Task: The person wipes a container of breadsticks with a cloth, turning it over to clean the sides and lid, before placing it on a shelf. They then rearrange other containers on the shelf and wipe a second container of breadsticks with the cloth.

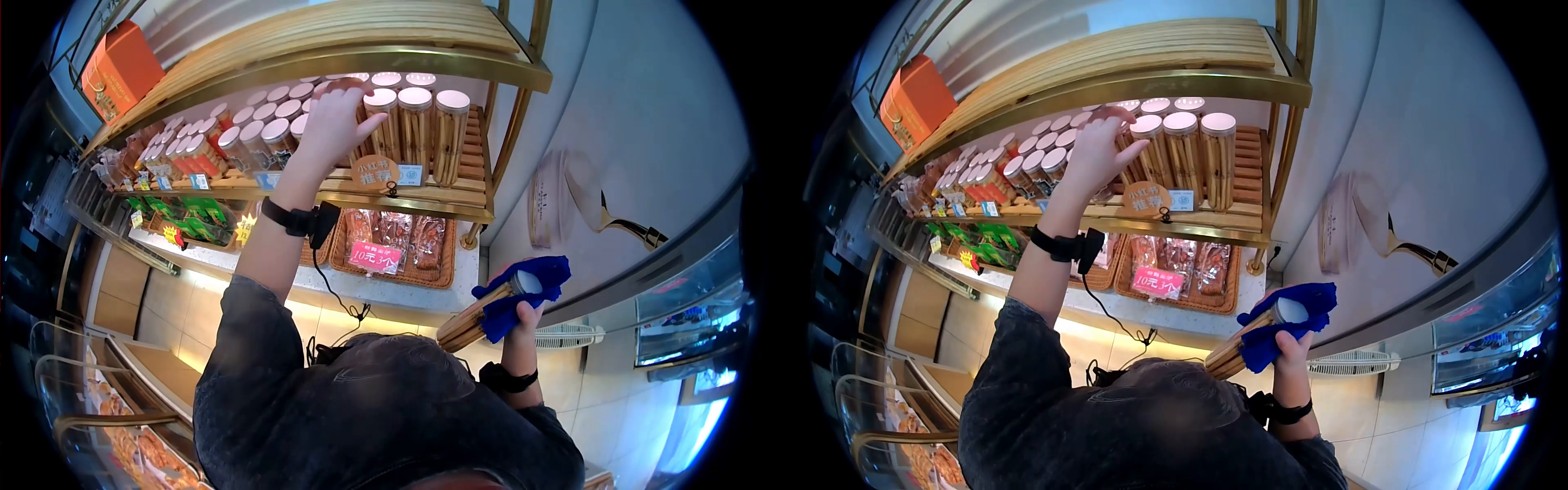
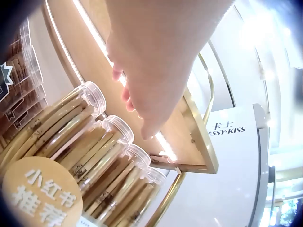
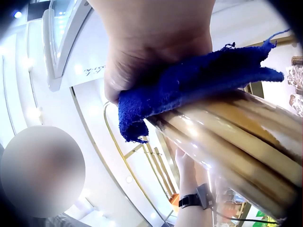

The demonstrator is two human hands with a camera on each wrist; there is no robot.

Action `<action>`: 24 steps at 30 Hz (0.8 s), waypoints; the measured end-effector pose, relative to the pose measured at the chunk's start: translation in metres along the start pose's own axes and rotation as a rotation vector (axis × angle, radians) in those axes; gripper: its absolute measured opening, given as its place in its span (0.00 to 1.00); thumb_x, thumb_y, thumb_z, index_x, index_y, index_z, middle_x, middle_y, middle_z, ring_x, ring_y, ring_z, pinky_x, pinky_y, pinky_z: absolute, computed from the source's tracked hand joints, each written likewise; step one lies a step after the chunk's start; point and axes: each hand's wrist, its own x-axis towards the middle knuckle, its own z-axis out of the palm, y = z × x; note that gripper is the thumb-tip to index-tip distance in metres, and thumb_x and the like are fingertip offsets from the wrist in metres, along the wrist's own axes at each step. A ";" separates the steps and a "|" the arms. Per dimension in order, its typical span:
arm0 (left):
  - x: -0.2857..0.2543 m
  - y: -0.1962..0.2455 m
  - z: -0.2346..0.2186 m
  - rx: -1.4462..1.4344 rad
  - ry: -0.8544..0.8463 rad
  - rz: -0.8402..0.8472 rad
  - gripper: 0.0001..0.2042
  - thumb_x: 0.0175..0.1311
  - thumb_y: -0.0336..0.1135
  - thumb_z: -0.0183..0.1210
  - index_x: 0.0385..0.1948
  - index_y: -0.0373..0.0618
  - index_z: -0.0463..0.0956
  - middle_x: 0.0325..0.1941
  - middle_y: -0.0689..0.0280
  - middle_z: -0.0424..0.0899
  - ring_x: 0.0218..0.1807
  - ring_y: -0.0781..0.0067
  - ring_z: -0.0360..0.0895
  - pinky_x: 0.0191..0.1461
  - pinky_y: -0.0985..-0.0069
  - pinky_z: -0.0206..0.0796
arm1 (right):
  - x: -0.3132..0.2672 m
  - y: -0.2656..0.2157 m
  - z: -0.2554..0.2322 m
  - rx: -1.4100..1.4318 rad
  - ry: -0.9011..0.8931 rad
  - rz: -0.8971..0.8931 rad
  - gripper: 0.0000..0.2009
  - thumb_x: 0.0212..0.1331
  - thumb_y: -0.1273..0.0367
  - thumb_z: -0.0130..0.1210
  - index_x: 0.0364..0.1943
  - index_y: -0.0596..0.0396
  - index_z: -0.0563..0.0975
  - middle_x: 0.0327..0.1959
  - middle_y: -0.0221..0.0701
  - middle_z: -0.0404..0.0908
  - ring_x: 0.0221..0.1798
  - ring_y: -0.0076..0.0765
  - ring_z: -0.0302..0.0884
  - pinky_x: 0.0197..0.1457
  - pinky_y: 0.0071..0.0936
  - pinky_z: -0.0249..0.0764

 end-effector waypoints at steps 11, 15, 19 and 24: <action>0.015 -0.013 0.020 -0.031 -0.179 0.110 0.24 0.52 0.49 0.64 0.49 0.50 0.72 0.53 0.64 0.75 0.56 0.63 0.72 0.69 0.55 0.46 | 0.000 0.007 0.019 -0.036 0.172 -0.069 0.34 0.42 0.55 0.65 0.49 0.64 0.67 0.39 0.39 0.75 0.38 0.39 0.79 0.42 0.43 0.82; 0.016 -0.015 0.021 -0.051 -0.248 0.100 0.24 0.52 0.46 0.64 0.51 0.53 0.72 0.55 0.65 0.74 0.59 0.63 0.69 0.69 0.55 0.47 | 0.000 0.012 0.021 -0.048 0.178 -0.067 0.34 0.42 0.55 0.65 0.49 0.64 0.67 0.39 0.39 0.75 0.38 0.39 0.79 0.42 0.43 0.82; 0.014 -0.022 0.031 -0.079 -0.197 0.147 0.23 0.54 0.45 0.63 0.52 0.54 0.71 0.56 0.67 0.73 0.60 0.65 0.69 0.70 0.52 0.46 | -0.001 0.017 0.024 -0.049 0.179 -0.060 0.34 0.41 0.55 0.65 0.49 0.64 0.67 0.39 0.39 0.75 0.39 0.40 0.79 0.42 0.43 0.82; 0.013 -0.021 0.033 -0.069 -0.164 0.157 0.22 0.54 0.41 0.63 0.53 0.53 0.72 0.56 0.68 0.74 0.60 0.66 0.68 0.69 0.55 0.46 | -0.003 0.020 0.027 -0.049 0.198 -0.068 0.34 0.40 0.56 0.66 0.50 0.62 0.66 0.40 0.40 0.75 0.39 0.39 0.78 0.42 0.43 0.82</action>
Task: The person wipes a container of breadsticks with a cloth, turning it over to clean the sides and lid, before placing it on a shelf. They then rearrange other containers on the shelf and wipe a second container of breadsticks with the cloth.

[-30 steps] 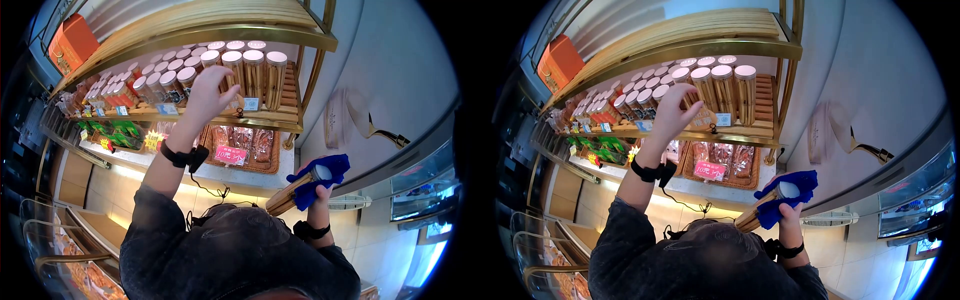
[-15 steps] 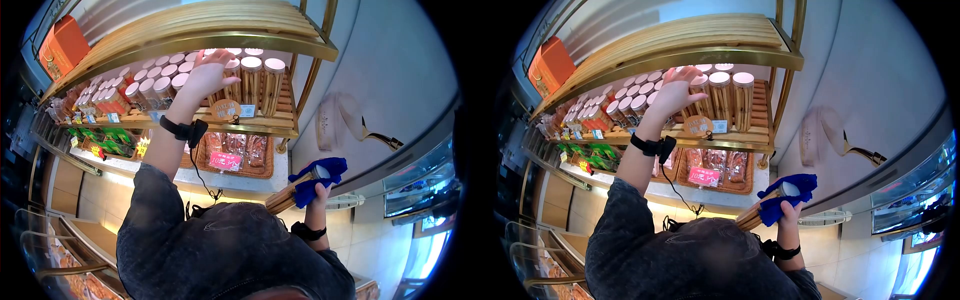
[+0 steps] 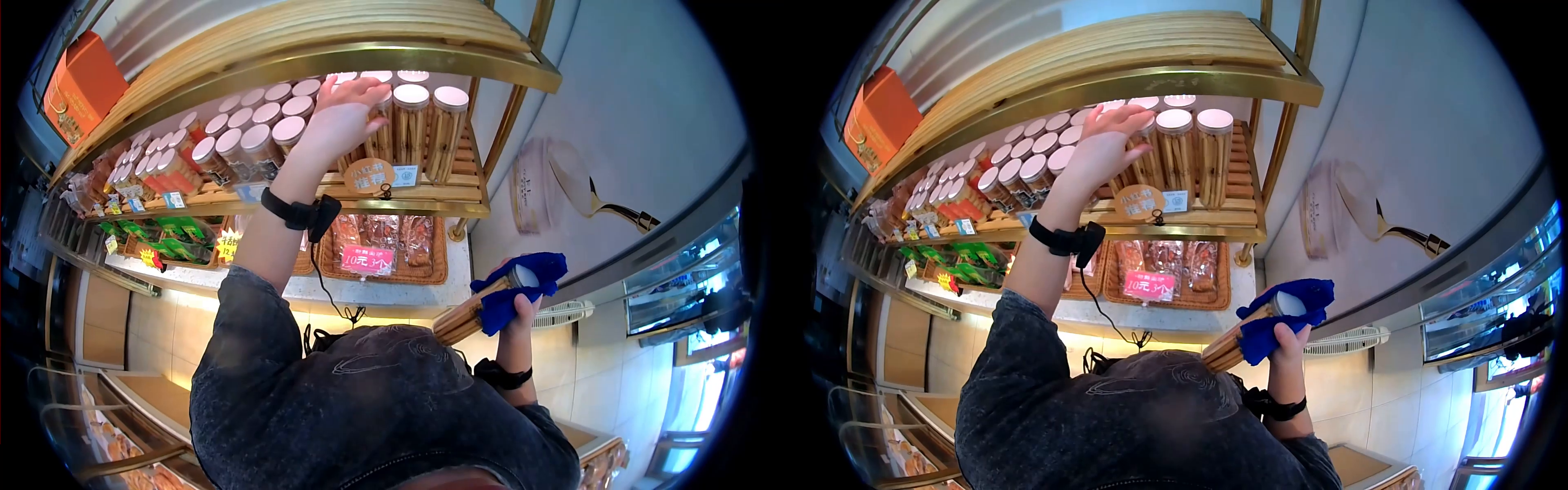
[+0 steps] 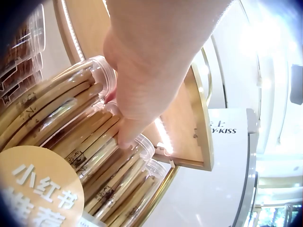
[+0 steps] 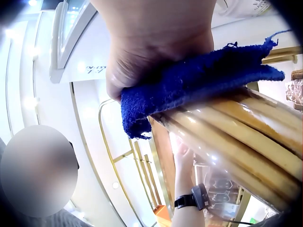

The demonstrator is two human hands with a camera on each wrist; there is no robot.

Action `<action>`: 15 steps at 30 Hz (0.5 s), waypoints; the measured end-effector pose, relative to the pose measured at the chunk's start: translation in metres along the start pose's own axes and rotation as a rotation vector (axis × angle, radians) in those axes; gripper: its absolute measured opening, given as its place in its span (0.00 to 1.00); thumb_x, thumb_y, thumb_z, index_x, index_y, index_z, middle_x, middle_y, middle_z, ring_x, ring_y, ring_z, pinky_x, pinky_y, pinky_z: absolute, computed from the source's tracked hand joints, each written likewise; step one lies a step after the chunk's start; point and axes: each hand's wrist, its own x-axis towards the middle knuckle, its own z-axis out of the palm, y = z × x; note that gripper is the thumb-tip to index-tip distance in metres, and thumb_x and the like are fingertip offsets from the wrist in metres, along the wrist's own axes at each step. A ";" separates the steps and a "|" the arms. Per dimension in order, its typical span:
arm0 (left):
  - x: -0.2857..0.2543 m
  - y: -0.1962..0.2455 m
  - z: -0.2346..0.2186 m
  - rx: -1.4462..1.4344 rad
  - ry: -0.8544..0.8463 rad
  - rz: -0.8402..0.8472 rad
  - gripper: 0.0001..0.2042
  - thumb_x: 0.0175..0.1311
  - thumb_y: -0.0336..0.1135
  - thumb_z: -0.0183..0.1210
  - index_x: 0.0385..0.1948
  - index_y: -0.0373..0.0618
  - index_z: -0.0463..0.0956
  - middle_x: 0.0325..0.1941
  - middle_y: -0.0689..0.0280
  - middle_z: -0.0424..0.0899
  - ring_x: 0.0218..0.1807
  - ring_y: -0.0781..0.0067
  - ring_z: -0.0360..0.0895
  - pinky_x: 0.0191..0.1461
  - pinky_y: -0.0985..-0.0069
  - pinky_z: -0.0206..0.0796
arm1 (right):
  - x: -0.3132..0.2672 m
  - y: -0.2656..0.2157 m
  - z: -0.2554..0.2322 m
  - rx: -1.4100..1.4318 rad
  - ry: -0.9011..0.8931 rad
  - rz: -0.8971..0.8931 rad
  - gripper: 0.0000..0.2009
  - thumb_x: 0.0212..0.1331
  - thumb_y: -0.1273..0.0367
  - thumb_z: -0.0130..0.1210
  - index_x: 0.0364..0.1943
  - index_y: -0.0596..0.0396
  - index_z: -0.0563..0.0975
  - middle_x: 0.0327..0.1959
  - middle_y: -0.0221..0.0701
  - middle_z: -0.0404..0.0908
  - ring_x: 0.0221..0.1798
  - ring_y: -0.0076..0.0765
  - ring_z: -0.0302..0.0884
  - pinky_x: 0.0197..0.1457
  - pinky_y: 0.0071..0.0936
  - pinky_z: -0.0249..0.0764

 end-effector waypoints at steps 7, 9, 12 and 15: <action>0.000 0.002 -0.005 0.062 -0.022 0.002 0.24 0.55 0.44 0.63 0.55 0.55 0.70 0.58 0.69 0.73 0.61 0.69 0.68 0.70 0.53 0.45 | -0.003 0.003 0.000 -0.099 -0.001 -0.007 0.36 0.42 0.52 0.63 0.53 0.58 0.63 0.41 0.40 0.72 0.41 0.39 0.76 0.42 0.36 0.80; 0.000 0.005 -0.005 0.076 -0.036 -0.010 0.25 0.54 0.44 0.63 0.55 0.55 0.70 0.59 0.69 0.72 0.62 0.69 0.67 0.70 0.52 0.45 | -0.003 0.002 -0.001 -0.102 0.001 -0.012 0.36 0.42 0.52 0.63 0.52 0.59 0.63 0.41 0.40 0.72 0.41 0.39 0.76 0.41 0.36 0.80; 0.002 0.009 -0.005 0.114 0.016 -0.008 0.26 0.54 0.46 0.63 0.57 0.57 0.68 0.60 0.69 0.72 0.64 0.69 0.65 0.70 0.50 0.45 | -0.004 0.004 -0.004 -0.088 -0.029 0.001 0.36 0.42 0.52 0.63 0.53 0.58 0.62 0.41 0.40 0.72 0.42 0.39 0.75 0.41 0.36 0.80; 0.007 0.020 -0.008 0.055 0.020 -0.022 0.28 0.53 0.47 0.63 0.58 0.58 0.67 0.61 0.70 0.70 0.66 0.69 0.63 0.70 0.49 0.44 | -0.005 0.003 -0.002 -0.085 0.005 0.007 0.37 0.41 0.53 0.64 0.54 0.57 0.62 0.42 0.40 0.72 0.42 0.39 0.75 0.41 0.35 0.79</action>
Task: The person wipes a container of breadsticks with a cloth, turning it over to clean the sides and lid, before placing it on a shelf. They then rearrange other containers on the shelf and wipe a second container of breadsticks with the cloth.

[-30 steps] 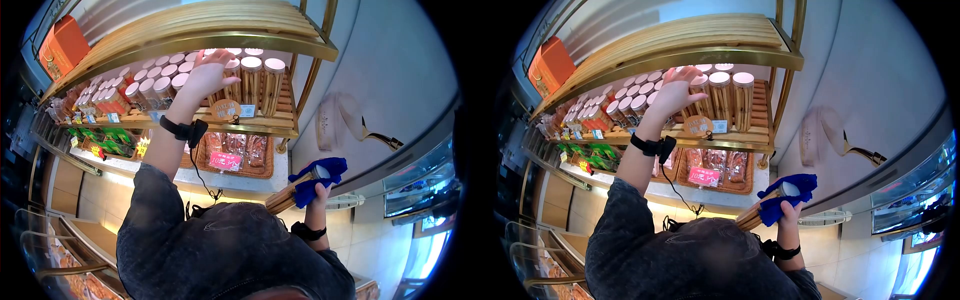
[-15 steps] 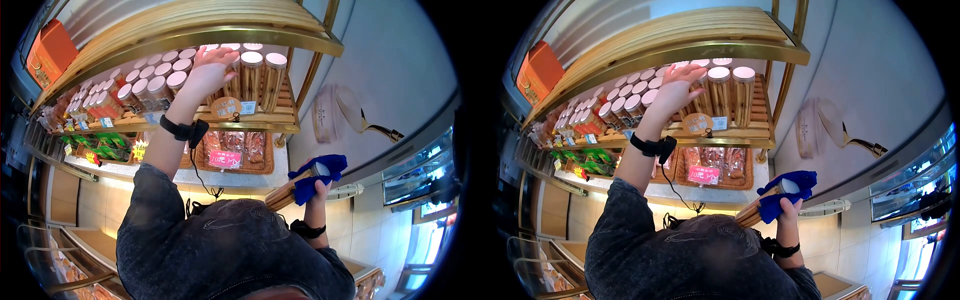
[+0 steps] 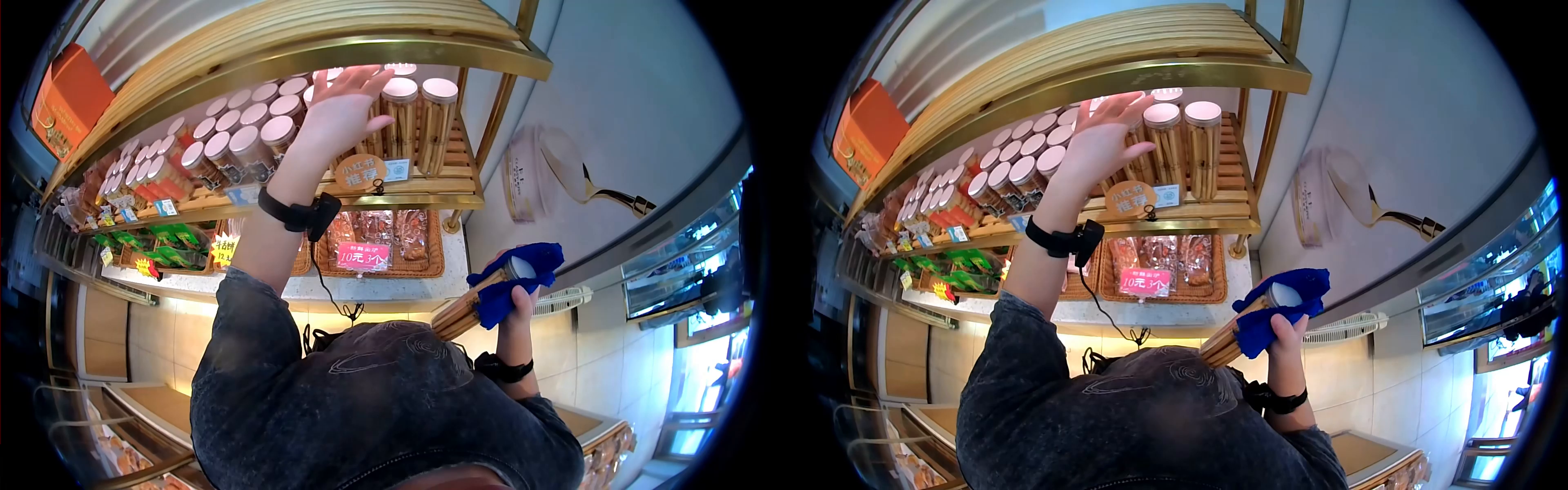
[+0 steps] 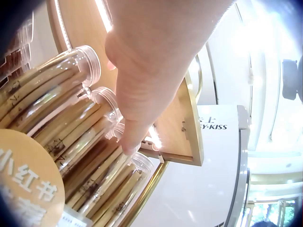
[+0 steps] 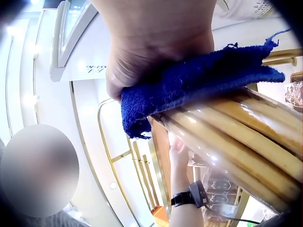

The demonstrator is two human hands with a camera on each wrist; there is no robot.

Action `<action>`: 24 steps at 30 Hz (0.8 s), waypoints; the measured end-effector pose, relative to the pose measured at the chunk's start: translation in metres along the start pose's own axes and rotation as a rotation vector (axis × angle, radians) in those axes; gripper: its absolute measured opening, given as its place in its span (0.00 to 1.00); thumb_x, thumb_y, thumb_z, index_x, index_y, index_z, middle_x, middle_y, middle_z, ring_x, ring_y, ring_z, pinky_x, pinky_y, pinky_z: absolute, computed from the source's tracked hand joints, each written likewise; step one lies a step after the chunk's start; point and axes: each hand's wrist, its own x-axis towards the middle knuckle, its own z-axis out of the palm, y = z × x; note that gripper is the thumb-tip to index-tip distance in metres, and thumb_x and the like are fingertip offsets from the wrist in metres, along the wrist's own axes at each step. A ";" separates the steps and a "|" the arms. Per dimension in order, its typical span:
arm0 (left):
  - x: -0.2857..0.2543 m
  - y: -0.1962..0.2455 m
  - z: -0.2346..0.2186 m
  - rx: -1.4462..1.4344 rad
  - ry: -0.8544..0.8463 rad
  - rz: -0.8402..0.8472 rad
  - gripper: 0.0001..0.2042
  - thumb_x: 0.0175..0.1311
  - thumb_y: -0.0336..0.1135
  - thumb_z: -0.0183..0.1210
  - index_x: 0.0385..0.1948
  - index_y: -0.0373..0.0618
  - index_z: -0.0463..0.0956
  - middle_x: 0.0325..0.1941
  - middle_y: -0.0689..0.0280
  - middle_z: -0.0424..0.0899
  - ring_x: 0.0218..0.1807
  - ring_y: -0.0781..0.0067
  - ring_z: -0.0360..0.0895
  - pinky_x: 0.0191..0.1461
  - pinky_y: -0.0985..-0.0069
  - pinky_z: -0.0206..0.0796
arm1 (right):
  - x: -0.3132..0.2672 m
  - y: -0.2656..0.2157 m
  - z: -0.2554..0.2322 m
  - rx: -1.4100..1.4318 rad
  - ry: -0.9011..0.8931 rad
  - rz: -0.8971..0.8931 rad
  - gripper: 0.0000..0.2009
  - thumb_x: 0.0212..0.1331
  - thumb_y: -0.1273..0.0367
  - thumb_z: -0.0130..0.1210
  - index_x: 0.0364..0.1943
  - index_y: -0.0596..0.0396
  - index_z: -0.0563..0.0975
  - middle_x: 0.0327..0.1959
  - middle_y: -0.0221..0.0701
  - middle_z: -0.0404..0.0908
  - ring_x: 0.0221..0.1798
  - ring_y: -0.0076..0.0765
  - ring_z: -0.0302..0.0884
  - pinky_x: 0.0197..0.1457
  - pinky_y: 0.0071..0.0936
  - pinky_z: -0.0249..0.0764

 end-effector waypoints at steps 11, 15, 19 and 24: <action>0.006 0.020 0.010 0.090 -0.035 0.117 0.25 0.55 0.41 0.62 0.57 0.57 0.68 0.58 0.72 0.74 0.62 0.71 0.68 0.70 0.50 0.45 | 0.001 -0.005 0.002 0.027 -0.016 -0.018 0.33 0.42 0.56 0.63 0.49 0.66 0.67 0.38 0.40 0.76 0.39 0.39 0.79 0.43 0.40 0.82; 0.007 0.025 0.009 0.093 -0.025 0.090 0.24 0.55 0.41 0.62 0.57 0.58 0.68 0.57 0.72 0.74 0.61 0.73 0.68 0.70 0.51 0.45 | -0.001 -0.006 0.002 0.035 -0.016 -0.013 0.34 0.42 0.55 0.64 0.49 0.66 0.67 0.38 0.40 0.76 0.39 0.39 0.79 0.43 0.40 0.82; 0.007 0.024 0.010 0.101 -0.034 0.096 0.25 0.56 0.41 0.62 0.57 0.58 0.68 0.57 0.73 0.74 0.61 0.74 0.68 0.71 0.52 0.44 | -0.001 -0.007 0.000 0.008 -0.016 -0.012 0.35 0.41 0.54 0.64 0.50 0.62 0.65 0.38 0.40 0.74 0.38 0.38 0.78 0.41 0.37 0.81; 0.002 0.026 0.015 0.129 0.169 0.118 0.27 0.53 0.43 0.64 0.56 0.51 0.69 0.57 0.65 0.74 0.62 0.66 0.67 0.70 0.56 0.46 | -0.003 -0.009 -0.001 -0.023 -0.008 0.000 0.35 0.41 0.52 0.63 0.51 0.58 0.63 0.38 0.40 0.73 0.37 0.37 0.77 0.38 0.34 0.81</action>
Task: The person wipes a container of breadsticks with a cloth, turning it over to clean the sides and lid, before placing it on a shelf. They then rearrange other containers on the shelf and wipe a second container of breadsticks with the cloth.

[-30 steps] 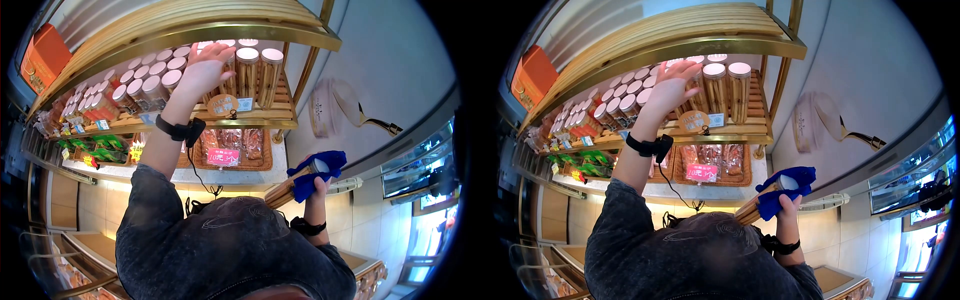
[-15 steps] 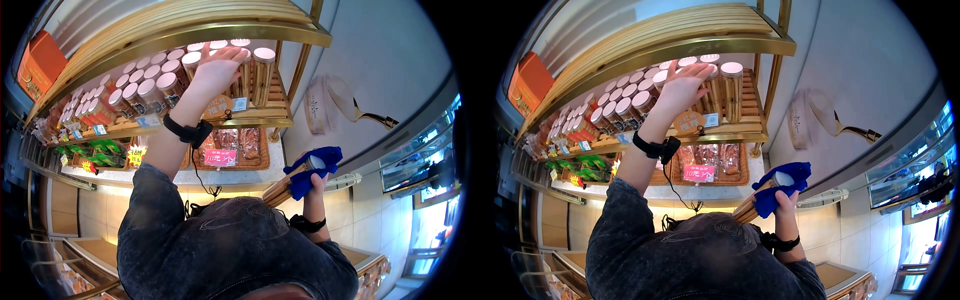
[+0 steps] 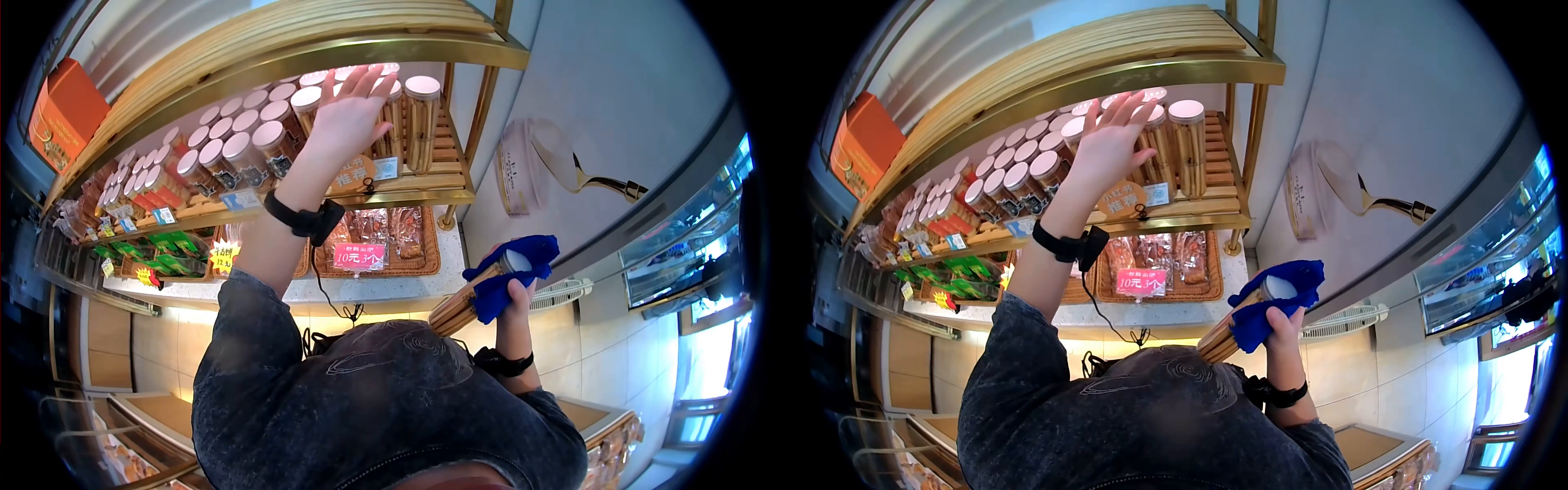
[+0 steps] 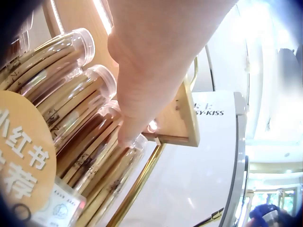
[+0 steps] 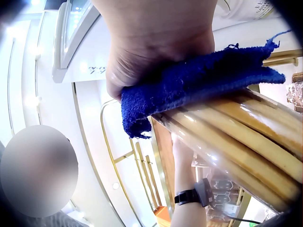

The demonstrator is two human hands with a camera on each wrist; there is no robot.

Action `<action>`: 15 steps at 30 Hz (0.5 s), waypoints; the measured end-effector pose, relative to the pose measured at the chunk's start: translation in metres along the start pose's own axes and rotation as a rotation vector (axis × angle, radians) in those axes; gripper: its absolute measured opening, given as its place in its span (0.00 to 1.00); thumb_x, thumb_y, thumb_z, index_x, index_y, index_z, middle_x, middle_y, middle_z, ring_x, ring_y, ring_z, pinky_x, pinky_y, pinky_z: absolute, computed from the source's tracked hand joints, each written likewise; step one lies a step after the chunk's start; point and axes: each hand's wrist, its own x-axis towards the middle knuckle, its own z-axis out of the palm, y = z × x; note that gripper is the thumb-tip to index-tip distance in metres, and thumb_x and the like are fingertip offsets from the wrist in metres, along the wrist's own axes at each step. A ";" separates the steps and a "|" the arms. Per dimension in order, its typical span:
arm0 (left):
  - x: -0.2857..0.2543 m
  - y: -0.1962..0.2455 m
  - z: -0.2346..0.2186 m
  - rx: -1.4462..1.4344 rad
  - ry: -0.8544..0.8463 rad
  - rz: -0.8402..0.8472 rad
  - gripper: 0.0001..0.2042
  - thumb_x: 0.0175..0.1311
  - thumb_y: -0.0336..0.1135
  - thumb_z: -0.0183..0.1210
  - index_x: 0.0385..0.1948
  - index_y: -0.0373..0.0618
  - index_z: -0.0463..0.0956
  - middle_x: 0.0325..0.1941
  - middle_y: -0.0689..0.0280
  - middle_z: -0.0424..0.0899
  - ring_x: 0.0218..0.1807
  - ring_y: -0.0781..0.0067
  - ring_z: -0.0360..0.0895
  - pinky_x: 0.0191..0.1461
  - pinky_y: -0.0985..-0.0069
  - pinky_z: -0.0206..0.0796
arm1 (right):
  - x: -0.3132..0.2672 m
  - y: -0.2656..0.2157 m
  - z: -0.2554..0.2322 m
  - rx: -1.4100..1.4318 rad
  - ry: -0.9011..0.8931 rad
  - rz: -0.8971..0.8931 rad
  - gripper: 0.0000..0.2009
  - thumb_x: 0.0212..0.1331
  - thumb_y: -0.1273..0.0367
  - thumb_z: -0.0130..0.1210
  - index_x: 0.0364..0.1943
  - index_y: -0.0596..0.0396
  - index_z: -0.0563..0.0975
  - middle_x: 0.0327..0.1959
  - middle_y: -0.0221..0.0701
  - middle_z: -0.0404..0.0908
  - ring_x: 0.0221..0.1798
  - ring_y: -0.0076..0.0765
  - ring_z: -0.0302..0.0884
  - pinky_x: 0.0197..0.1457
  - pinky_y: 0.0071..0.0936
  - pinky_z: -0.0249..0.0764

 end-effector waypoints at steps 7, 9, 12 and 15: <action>-0.064 0.060 -0.082 -0.845 -0.130 -0.097 0.20 0.54 0.43 0.62 0.45 0.40 0.74 0.48 0.54 0.77 0.52 0.53 0.74 0.55 0.62 0.65 | 0.010 0.003 -0.015 0.102 0.017 -0.070 0.34 0.41 0.55 0.65 0.50 0.64 0.67 0.39 0.40 0.75 0.38 0.40 0.80 0.40 0.43 0.83; -0.092 0.089 -0.081 -1.060 -0.415 -0.177 0.23 0.55 0.44 0.63 0.48 0.40 0.73 0.50 0.54 0.77 0.53 0.54 0.74 0.56 0.65 0.66 | 0.015 0.006 -0.017 0.159 0.009 -0.045 0.33 0.42 0.55 0.64 0.49 0.64 0.67 0.39 0.40 0.75 0.37 0.41 0.79 0.40 0.44 0.83; -0.122 0.126 -0.075 -1.302 -0.705 -0.206 0.29 0.54 0.46 0.64 0.54 0.39 0.68 0.51 0.53 0.76 0.54 0.57 0.74 0.57 0.65 0.65 | 0.022 0.005 0.003 0.178 0.051 0.002 0.33 0.45 0.51 0.60 0.51 0.61 0.67 0.41 0.38 0.75 0.40 0.38 0.79 0.43 0.37 0.80; -0.125 0.143 -0.080 -1.453 -0.882 -0.319 0.36 0.50 0.43 0.68 0.60 0.42 0.60 0.50 0.57 0.76 0.50 0.63 0.75 0.54 0.69 0.66 | 0.031 0.012 0.024 0.162 0.025 -0.035 0.30 0.50 0.54 0.59 0.53 0.60 0.66 0.43 0.39 0.76 0.42 0.39 0.79 0.45 0.38 0.79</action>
